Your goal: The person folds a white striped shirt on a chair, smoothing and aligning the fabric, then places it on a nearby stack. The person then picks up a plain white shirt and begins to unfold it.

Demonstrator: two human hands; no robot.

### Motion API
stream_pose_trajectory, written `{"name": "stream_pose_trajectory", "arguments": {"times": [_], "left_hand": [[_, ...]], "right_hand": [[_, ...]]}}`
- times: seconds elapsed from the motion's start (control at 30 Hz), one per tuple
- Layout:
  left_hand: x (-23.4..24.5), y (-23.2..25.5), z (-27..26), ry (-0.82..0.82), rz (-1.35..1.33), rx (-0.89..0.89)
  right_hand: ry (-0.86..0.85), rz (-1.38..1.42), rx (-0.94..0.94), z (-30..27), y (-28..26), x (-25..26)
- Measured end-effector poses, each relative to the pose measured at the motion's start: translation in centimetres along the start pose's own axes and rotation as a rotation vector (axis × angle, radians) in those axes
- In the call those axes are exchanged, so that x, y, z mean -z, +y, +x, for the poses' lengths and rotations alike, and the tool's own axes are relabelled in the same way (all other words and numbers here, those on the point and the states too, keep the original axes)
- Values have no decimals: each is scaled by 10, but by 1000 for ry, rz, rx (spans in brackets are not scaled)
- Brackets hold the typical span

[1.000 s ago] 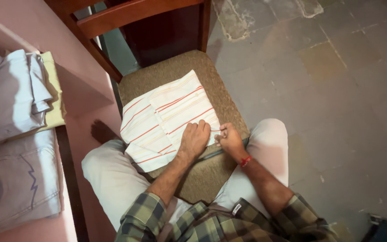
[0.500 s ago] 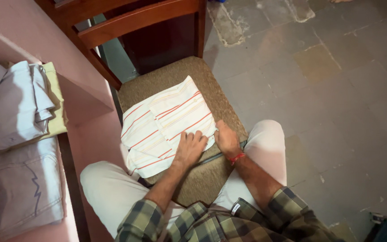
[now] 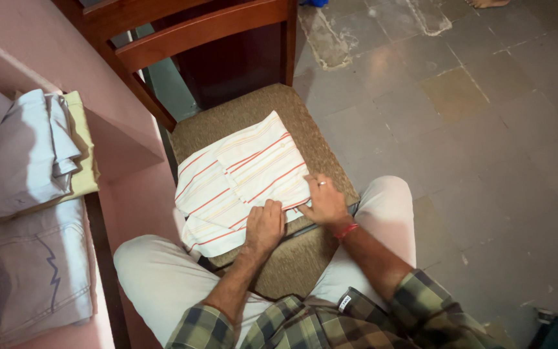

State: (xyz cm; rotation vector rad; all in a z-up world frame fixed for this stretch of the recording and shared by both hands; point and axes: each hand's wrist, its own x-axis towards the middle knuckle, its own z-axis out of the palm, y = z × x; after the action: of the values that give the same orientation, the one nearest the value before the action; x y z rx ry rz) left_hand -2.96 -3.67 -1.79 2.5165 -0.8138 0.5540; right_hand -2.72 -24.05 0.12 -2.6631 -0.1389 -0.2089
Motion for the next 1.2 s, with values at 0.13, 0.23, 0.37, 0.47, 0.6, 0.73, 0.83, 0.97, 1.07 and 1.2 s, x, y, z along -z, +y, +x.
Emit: {"name": "stream_pose_trajectory", "arguments": {"times": [0.13,0.23,0.37,0.47,0.6,0.73,0.83,0.97,1.07,1.2], "left_hand": [[11,1,7,43,28,-106],[17,-5,6,-54,93,-186],[19,-13,2,-122,182,-299],[16,-13,1,-229,180,-277],[18,-19,-3,-212,124,-284],[18,-21,-3,-264,92,-228],[19,-20,0,-296,44,-196],[19,-21,10,-203,-110,-60],[12,-33,30,-344,19,194],[5,-72,60,192,97,445]], "right_hand": [[-19,-120,-65,6,-6,-8],[-105,-138,-197,6,16,-23],[-226,-156,-301,-4,44,-44],[-324,-248,-248,-7,55,-48],[-360,-260,-205,-12,47,-36],[-382,-240,-143,-10,37,-28],[-226,-314,-19,-12,34,-28],[-131,-421,89,-22,37,-28],[-8,-488,177,-27,39,-26],[15,-495,173,-24,30,-17]]}}
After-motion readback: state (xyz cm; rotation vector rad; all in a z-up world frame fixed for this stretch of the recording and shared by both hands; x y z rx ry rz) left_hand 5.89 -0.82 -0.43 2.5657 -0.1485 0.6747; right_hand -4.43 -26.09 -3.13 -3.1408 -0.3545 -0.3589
